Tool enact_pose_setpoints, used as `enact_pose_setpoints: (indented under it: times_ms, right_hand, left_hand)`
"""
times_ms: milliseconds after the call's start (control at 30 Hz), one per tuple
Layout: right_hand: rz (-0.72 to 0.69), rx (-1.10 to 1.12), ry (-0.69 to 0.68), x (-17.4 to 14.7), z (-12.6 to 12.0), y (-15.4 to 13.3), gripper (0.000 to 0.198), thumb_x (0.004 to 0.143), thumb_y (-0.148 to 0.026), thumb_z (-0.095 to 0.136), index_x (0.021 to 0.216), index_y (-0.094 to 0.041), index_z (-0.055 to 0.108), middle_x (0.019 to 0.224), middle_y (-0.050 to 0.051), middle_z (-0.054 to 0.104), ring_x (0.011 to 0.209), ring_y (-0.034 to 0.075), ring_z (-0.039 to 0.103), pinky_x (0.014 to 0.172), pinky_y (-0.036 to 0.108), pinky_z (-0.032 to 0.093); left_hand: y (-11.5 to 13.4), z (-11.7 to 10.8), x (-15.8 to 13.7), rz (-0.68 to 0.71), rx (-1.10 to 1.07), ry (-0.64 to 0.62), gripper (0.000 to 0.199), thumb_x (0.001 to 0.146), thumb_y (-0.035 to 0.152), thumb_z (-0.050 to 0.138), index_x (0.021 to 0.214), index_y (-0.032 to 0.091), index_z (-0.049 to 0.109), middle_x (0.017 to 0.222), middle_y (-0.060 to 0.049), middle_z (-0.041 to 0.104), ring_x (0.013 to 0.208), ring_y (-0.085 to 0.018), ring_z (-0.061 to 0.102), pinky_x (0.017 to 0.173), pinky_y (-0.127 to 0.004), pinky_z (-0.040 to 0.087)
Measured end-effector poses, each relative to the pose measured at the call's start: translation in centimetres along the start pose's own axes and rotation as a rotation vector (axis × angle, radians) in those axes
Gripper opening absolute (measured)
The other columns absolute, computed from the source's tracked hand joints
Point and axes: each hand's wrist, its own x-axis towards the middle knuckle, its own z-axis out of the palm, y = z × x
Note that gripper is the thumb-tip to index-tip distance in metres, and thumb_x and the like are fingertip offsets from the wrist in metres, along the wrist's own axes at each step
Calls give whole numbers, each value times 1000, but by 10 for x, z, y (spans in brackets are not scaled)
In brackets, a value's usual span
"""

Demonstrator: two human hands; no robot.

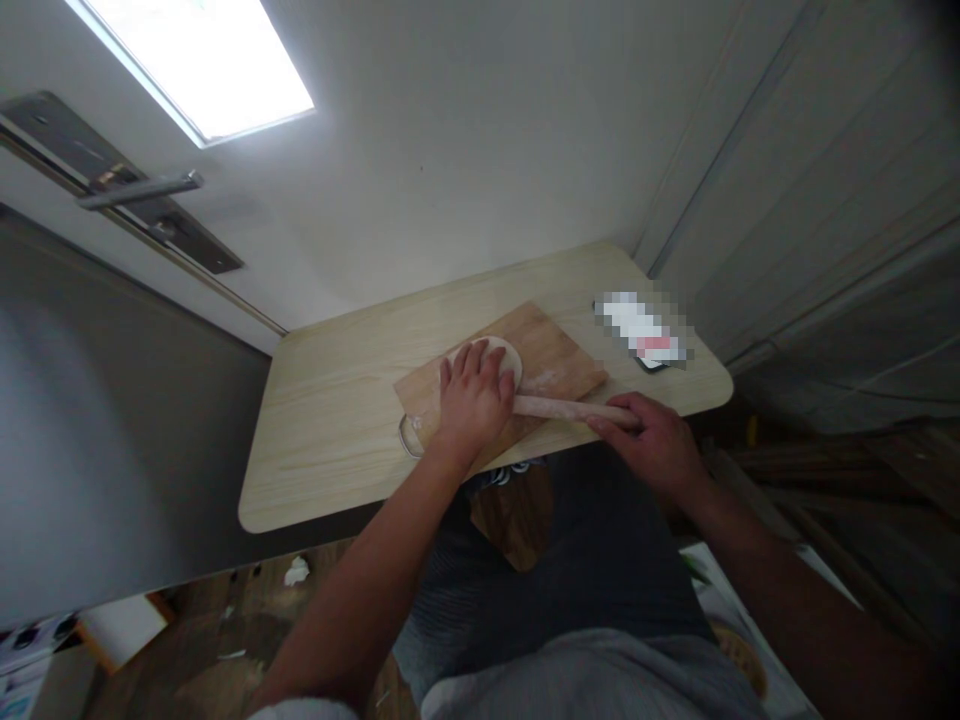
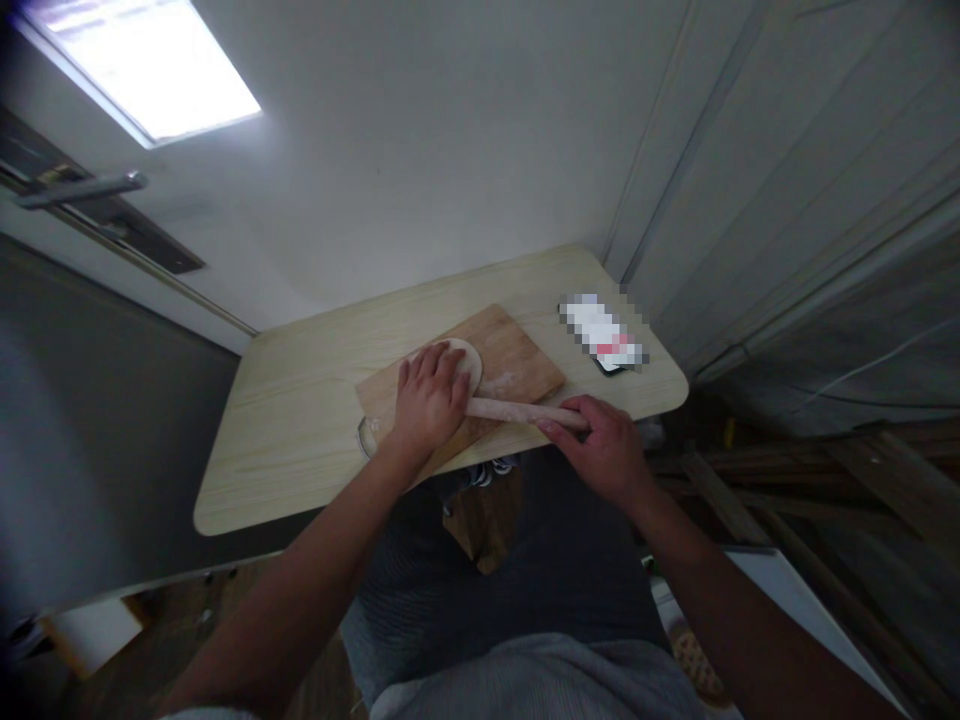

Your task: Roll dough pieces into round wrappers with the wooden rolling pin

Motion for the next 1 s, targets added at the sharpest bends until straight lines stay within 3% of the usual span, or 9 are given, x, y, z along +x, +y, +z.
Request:
enact_pose_setpoints:
  times_ms: [233,467,733,833,1000]
  right_hand:
    - [-36,36,106,-6,6,2,34,80,-54,69,92,-22,66,86,6,72,82,26,67,76,38,50]
    - [-113,15,122,-8,7,6,34,77,-54,72,89,-23,67,85,7,71,82,26,66,78,40,49]
    - [-222,-113,-94,-3,-8,2,29,80,-50,70,87,-22,71,81,6,72,78,25,64,74,37,45]
    - [-206,-129,-209,-1,-15,-6,27,82,-50,68,87,-23,72,82,4,73,78,24,65,73,36,44]
    - [-165,-22,-313,-4,-20,-12,26,86,-49,65,83,-24,71,76,1,71,71,20,64,68,33,43]
  left_hand:
    - [2,-1,-9,-9,8,-6,45,103,42,29,140,27,48,157,-5,42,147,-25,31,121,-51,24]
    - [4,-4,-27,-37,-2,-16,50,102,44,32,149,26,39,161,-5,36,151,-24,25,123,-52,21]
    - [5,-9,-65,-61,-63,-44,53,103,46,32,153,27,35,161,-6,36,152,-25,25,122,-55,22]
    - [-11,-13,-56,-85,-136,-29,52,102,48,35,150,27,39,159,-6,40,150,-25,30,120,-55,25]
    - [-54,-8,-28,-235,-220,129,46,103,40,30,139,21,52,149,-10,53,142,-23,44,117,-49,33]
